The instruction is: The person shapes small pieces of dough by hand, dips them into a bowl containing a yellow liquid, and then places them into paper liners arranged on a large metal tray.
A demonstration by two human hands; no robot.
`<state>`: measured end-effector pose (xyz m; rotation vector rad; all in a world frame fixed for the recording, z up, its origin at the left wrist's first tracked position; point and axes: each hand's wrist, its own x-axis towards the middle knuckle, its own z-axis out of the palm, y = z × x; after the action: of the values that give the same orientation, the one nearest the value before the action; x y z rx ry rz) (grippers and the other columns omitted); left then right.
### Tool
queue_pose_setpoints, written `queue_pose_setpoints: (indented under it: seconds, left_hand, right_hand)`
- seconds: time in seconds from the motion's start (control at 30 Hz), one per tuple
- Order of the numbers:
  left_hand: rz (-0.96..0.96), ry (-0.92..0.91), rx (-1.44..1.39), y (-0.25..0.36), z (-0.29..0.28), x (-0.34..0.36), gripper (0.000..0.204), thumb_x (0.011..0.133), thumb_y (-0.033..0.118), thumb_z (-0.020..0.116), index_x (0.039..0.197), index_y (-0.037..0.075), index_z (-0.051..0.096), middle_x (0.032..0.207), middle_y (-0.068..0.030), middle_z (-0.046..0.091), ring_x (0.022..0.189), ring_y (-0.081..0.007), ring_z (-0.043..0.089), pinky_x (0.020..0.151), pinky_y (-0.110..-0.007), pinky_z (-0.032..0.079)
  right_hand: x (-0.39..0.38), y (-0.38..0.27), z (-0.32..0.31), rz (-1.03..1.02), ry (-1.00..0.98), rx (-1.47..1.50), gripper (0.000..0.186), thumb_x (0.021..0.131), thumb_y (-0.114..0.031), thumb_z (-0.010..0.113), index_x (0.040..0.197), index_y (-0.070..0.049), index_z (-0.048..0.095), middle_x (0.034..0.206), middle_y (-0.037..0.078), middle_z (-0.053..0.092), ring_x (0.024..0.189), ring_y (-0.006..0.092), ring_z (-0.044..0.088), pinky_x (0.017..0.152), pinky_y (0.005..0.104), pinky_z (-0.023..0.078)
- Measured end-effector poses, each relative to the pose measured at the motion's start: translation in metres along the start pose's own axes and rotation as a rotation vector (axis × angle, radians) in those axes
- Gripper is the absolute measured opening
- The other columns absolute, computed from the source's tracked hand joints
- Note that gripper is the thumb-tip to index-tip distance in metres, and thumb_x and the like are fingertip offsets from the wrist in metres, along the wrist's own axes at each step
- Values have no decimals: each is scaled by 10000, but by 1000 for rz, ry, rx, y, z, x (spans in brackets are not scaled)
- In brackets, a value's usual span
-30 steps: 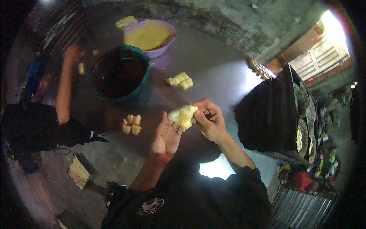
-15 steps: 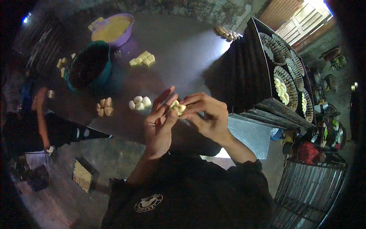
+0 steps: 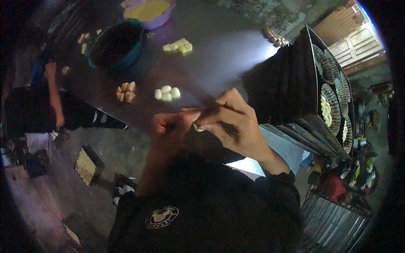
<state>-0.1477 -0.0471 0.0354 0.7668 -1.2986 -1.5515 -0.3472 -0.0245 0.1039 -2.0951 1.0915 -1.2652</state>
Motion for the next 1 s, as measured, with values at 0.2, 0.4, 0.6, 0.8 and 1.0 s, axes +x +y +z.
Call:
queue_pose_setpoints:
  seconds: [0.2,0.4,0.6,0.8,1.0]
  left_hand:
    - [-113,60,5,0,-46,11,223,930,134,659,1049,-45,716,1060,-132,719,940,-180,684,843,-332,542]
    - [-214,100,-556,-40,-94,49,303,946,205,644,1141,-25,676,1167,-132,677,1038,-194,655,901,-353,521]
    - [-414,126,-368,-81,-146,36,387,940,308,667,1187,10,660,1178,-123,653,1072,-214,631,929,-374,498]
    - [-235,-35,226,-120,-175,-1,406,908,312,726,1202,41,658,1156,-117,644,1078,-222,614,911,-376,488]
    - [-250,367,786,-107,-230,36,342,877,253,766,1149,68,672,1144,-117,640,1130,-273,611,922,-361,499]
  right_hand:
    - [25,18,35,247,44,414,291,804,-35,784,1057,-42,641,1091,128,665,883,249,641,753,314,497]
    - [65,42,77,24,-248,-15,559,731,-243,862,1202,-108,592,1059,70,684,898,250,616,850,402,447]
    - [85,78,131,198,-251,-247,497,701,-166,876,1112,-94,607,1089,69,702,856,264,601,829,378,473]
    - [2,102,205,1040,53,673,399,813,-101,799,1153,-84,590,1076,121,647,1005,269,634,873,350,503]
    - [32,69,191,805,110,-107,354,820,-36,766,1122,-78,586,1114,134,654,1015,285,670,795,342,544]
